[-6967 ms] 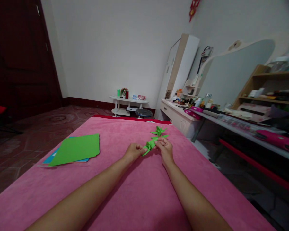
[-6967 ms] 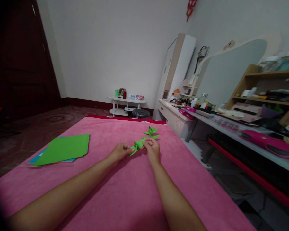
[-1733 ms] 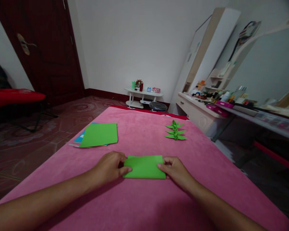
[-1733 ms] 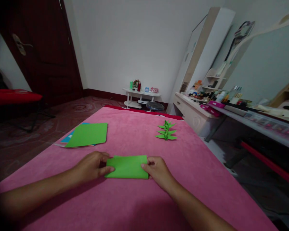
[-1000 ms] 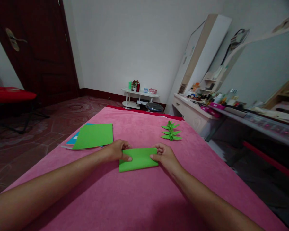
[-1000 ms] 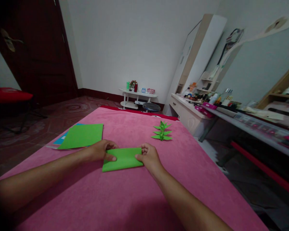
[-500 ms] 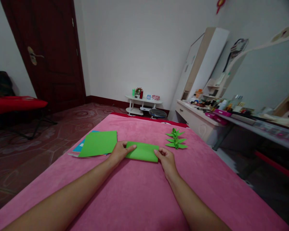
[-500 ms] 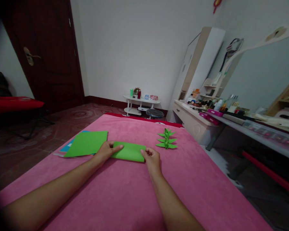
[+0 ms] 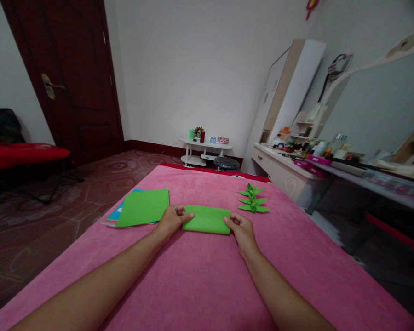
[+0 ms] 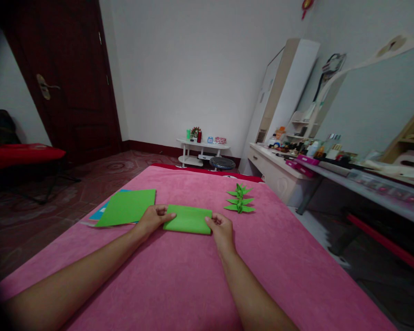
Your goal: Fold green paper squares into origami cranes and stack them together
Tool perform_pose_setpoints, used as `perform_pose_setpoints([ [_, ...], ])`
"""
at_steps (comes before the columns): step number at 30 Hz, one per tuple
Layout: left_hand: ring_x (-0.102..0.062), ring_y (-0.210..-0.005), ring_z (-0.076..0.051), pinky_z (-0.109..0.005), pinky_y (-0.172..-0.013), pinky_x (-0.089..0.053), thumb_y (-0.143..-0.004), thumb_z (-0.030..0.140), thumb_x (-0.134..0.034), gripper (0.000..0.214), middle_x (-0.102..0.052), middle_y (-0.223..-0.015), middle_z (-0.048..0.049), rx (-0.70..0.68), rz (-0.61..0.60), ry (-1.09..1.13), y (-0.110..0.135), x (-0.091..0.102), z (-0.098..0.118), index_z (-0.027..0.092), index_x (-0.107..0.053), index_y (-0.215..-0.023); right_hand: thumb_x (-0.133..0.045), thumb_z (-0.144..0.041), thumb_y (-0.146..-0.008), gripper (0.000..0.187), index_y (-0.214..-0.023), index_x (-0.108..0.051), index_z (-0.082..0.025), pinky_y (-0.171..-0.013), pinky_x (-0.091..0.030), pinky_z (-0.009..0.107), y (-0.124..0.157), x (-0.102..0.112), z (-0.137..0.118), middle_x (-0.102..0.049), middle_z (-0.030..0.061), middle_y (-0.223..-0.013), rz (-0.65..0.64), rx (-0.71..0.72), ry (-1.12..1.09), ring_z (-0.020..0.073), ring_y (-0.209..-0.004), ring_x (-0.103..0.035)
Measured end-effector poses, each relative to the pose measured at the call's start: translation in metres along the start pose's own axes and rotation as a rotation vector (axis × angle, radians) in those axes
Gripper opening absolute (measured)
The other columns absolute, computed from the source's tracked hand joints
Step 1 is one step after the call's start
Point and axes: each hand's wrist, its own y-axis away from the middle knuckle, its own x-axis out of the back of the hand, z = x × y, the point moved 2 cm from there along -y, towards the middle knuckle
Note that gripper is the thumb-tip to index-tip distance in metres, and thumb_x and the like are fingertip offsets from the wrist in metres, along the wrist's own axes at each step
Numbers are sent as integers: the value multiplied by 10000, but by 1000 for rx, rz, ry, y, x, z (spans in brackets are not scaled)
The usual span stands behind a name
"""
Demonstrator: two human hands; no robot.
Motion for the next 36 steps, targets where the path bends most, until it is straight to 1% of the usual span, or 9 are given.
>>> perform_pose_setpoints([
  [2,-490,-461,-96,-210,-472,-348,-456,466,-803,440,-609,-555,-12,-12,16,-35,0,0,0,109,-608,-624,-727,-390,-614,282,-732,-673,-140,-571,-418,266,1,0,0,-653,38,-686,-2,-2,-4,174,-609,-557],
  [6,-428,-433,-76,-200,-450,-297,-470,494,-784,446,-545,-496,21,-24,23,-60,-1,1,-1,126,-551,-566,-725,-386,-615,263,-688,-663,-140,-539,-390,252,2,0,-1,-625,21,-632,7,-5,-2,162,-576,-528],
  [14,-288,-422,-47,-199,-437,-186,-526,518,-744,491,-369,-451,70,-81,54,-195,-4,4,-5,155,-414,-501,-673,-407,-677,274,-648,-649,-136,-526,-346,235,1,0,-3,-574,-9,-584,30,13,0,132,-552,-479],
  [16,-277,-426,-48,-203,-442,-177,-540,524,-732,489,-348,-451,71,-104,65,-226,-4,5,-4,155,-415,-496,-677,-408,-671,270,-652,-655,-140,-526,-345,235,1,1,-3,-580,-11,-589,48,16,3,133,-555,-483],
  [19,-283,-437,-51,-202,-449,-184,-549,523,-723,469,-355,-457,69,-122,66,-241,-4,6,-3,149,-442,-510,-708,-398,-631,256,-653,-662,-146,-518,-350,236,1,2,-4,-593,-11,-583,72,12,2,135,-544,-492],
  [24,-308,-435,-55,-201,-446,-202,-561,504,-723,441,-393,-466,61,-87,31,-211,-5,7,-6,144,-471,-535,-742,-394,-577,265,-657,-667,-152,-522,-391,248,1,3,-4,-628,13,-612,77,-8,-14,154,-557,-528],
  [28,-359,-440,-64,-200,-452,-241,-580,502,-712,413,-445,-491,50,-69,21,-168,-3,5,-5,142,-511,-571,-728,-420,-594,285,-668,-666,-151,-519,-395,248,1,3,-4,-631,22,-628,78,-13,-19,160,-566,-532],
  [33,-373,-444,-69,-199,-450,-244,-595,516,-703,420,-464,-494,38,-62,17,-173,2,2,0,134,-530,-574,-691,-430,-653,292,-642,-637,-143,-492,-338,226,1,4,-4,-563,-14,-562,104,11,-11,124,-522,-467],
  [36,-370,-445,-70,-201,-450,-242,-606,542,-685,441,-465,-490,32,-62,13,-185,4,1,2,132,-530,-558,-682,-422,-675,285,-652,-636,-142,-503,-331,225,1,5,-3,-551,-23,-569,112,23,-6,119,-531,-454],
])
